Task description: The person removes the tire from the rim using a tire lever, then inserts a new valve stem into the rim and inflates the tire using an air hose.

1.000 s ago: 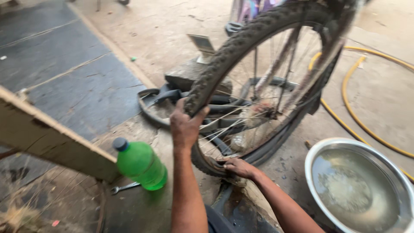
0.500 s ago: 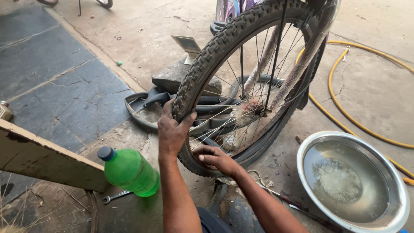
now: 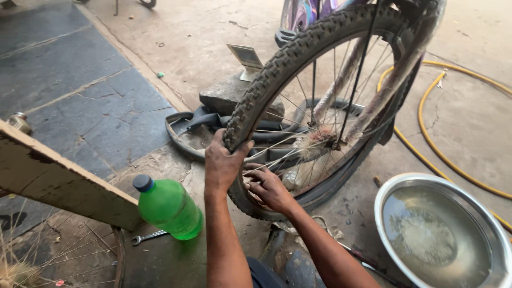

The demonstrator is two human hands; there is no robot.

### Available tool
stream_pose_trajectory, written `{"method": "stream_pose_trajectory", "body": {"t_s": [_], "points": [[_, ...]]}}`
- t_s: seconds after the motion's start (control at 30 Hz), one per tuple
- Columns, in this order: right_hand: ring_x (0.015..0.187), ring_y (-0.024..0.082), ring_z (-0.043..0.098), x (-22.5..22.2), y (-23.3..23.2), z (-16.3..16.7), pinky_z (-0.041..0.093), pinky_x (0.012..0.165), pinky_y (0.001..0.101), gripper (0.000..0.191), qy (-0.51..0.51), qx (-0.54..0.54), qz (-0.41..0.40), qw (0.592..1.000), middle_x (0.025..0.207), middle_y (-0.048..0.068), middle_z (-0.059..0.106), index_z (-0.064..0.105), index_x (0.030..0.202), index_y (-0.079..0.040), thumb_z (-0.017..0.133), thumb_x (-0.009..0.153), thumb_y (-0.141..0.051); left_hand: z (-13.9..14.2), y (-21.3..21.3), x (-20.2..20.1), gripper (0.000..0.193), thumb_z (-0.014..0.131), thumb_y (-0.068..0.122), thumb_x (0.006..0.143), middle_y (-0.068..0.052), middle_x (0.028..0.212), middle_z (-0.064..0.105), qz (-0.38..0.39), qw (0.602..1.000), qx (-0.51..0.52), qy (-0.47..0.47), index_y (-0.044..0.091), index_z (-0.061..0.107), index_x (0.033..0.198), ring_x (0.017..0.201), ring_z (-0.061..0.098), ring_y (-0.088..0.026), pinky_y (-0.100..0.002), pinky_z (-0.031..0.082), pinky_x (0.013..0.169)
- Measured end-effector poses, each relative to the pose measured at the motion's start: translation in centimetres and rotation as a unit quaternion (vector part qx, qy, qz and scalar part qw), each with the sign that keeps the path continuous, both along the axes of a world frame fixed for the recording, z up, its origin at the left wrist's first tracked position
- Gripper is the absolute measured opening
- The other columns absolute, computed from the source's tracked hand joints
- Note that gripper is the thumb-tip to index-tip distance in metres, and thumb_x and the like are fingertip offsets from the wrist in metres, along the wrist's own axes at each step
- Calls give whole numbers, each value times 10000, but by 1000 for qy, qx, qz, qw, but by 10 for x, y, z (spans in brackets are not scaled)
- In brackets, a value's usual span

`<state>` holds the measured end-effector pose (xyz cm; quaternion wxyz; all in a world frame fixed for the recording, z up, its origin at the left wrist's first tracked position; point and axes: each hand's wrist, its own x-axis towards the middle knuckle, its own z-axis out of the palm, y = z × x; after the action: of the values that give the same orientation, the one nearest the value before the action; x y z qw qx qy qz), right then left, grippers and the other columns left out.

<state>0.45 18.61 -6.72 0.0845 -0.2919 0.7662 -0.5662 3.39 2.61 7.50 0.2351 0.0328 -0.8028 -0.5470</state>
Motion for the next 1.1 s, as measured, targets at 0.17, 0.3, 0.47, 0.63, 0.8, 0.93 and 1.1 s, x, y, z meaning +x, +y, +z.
{"method": "stream_pose_trajectory", "body": {"t_s": [0.17,0.3,0.47,0.63,0.8,0.93,1.1], "points": [[1300,146,544,-23,-2,3,418,1114,342,585,-210,-1,169,963,1458,107,551,473,1457,-95,702,934,-224,-2,-3,-2,498,865,389,768,-119,813,757,-7,1000,4,2,17,668,1034,739,737,-192,-365,569,667],[1175,212,646,-29,-12,10,485,1074,370,520,-189,29,196,962,1264,145,713,628,1303,10,782,852,-197,-7,-10,-5,519,900,404,738,-95,818,760,-22,1000,4,-17,17,686,1008,744,726,-151,-339,573,663],[1069,219,727,2,-24,27,543,960,365,449,-78,76,81,991,1154,107,782,708,1218,-60,809,815,-231,-14,-24,-9,568,896,401,776,-5,954,729,-207,963,170,27,20,694,1146,844,646,-75,-271,541,735],[1013,301,729,38,-42,31,548,905,408,346,18,142,-123,982,1084,132,757,711,1148,-90,810,852,-237,-16,-26,-12,617,901,417,768,-4,967,736,-240,949,204,5,13,684,1181,855,654,-77,-269,547,748],[1065,330,697,24,-28,14,551,906,434,419,41,39,-31,998,1138,151,671,617,1213,-56,784,864,-217,-15,-12,-8,667,889,464,721,-70,879,758,-51,998,26,0,6,648,1142,800,714,-134,-307,574,715],[1144,343,668,38,15,-28,567,893,408,287,170,24,-139,975,1300,166,619,669,1192,-72,717,928,-172,-12,-6,-4,694,888,496,717,-81,901,770,-52,997,40,39,-1,643,1135,836,723,-150,-317,579,741],[1208,334,581,36,78,-81,478,1037,491,499,72,372,-94,920,1309,138,609,632,1289,-164,702,908,-479,-10,-6,-2,681,887,503,718,-67,943,787,-60,995,70,32,0,657,1116,864,730,-149,-314,575,761]]}}
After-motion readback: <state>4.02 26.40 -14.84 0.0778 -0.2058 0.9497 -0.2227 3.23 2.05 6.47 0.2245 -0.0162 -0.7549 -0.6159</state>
